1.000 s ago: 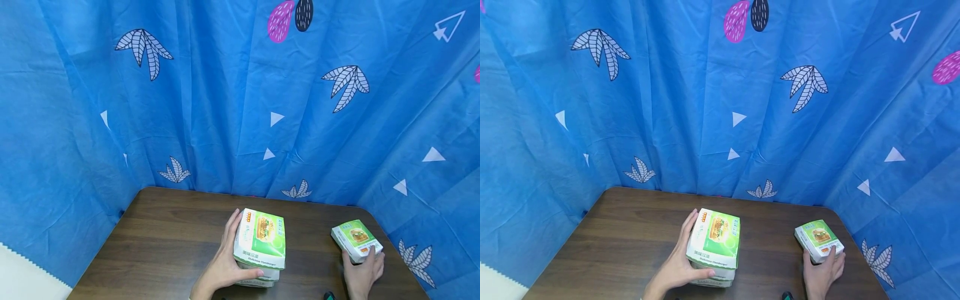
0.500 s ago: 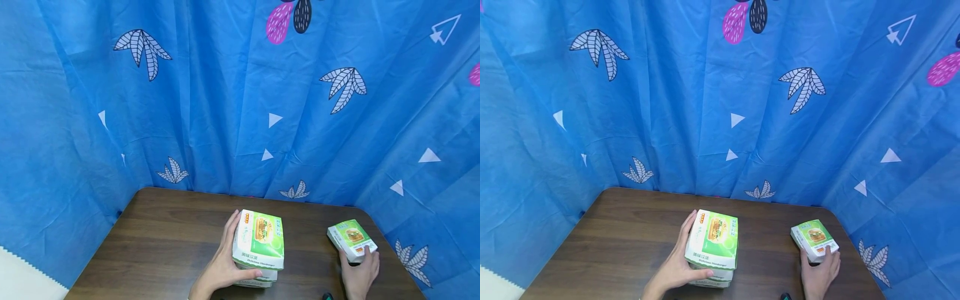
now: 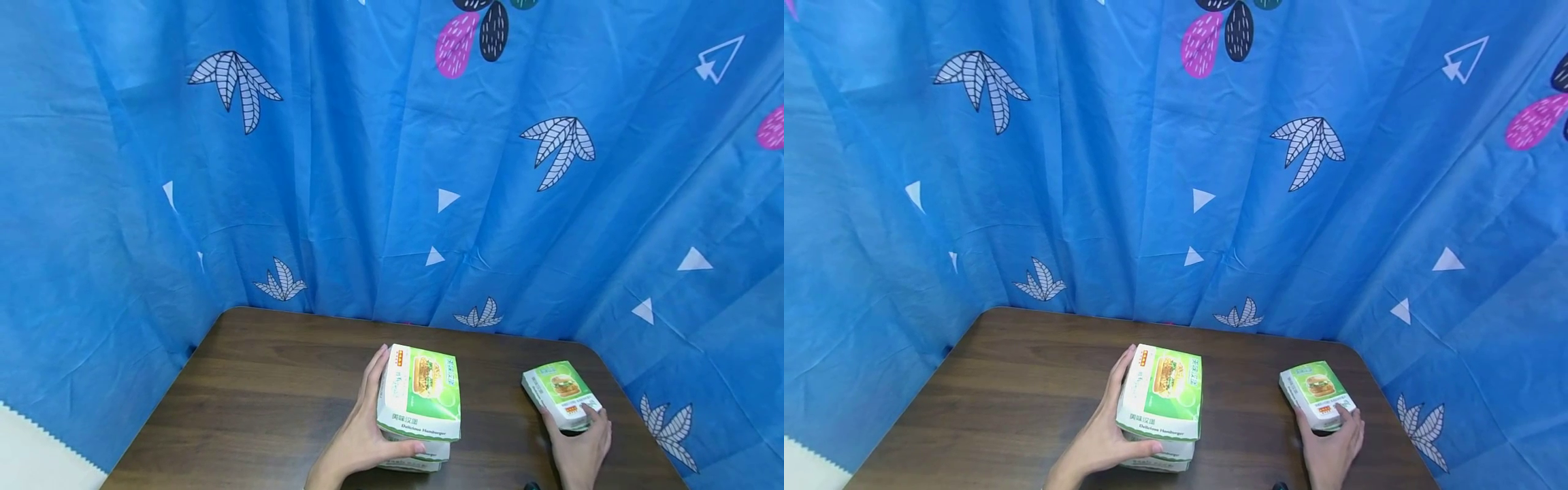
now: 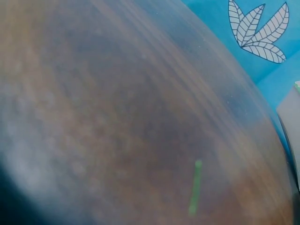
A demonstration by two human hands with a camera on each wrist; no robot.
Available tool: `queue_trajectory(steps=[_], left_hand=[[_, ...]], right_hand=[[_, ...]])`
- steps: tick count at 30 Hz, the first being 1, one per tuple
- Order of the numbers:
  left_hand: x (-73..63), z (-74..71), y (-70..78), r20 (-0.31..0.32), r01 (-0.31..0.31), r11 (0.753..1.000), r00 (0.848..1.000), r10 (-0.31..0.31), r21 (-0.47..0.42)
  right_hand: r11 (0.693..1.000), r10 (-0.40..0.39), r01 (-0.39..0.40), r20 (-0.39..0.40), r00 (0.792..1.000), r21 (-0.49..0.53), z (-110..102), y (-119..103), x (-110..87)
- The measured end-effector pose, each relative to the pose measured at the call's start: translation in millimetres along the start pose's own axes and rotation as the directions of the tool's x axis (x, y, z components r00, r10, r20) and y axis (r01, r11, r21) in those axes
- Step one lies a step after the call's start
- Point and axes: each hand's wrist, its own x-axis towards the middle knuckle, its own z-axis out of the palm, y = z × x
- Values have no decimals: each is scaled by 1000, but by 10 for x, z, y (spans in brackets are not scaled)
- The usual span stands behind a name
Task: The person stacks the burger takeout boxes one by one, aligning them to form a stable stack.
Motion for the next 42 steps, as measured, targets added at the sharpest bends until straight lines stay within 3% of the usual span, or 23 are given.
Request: queue_trajectory(steps=[9, 18, 26, 33, 42], left_hand=[[-3, -1, -2, 1, 15, 1000, 1000, -15, -9], [2, -1, -13, 1, 2, 1000, 1000, -2, 4], [-7, -17, -33, 1, -81, 996, 997, 81, 23], [-3, -48, -32, 4, -68, 996, 998, 69, -61], [16, -89, 2, -25, -80, 992, 997, 78, -98]], right_hand=[[999, -33, 33, 0, 999, 12, 18, 3, -27], [997, 73, -74, 56, 996, 10, 20, -27, -34], [989, 146, -146, 109, 983, -3, 1, -80, -67], [995, 97, -99, 86, 992, 26, -37, -89, -92], [999, 35, -37, 71, 997, 22, -41, -95, -189]])
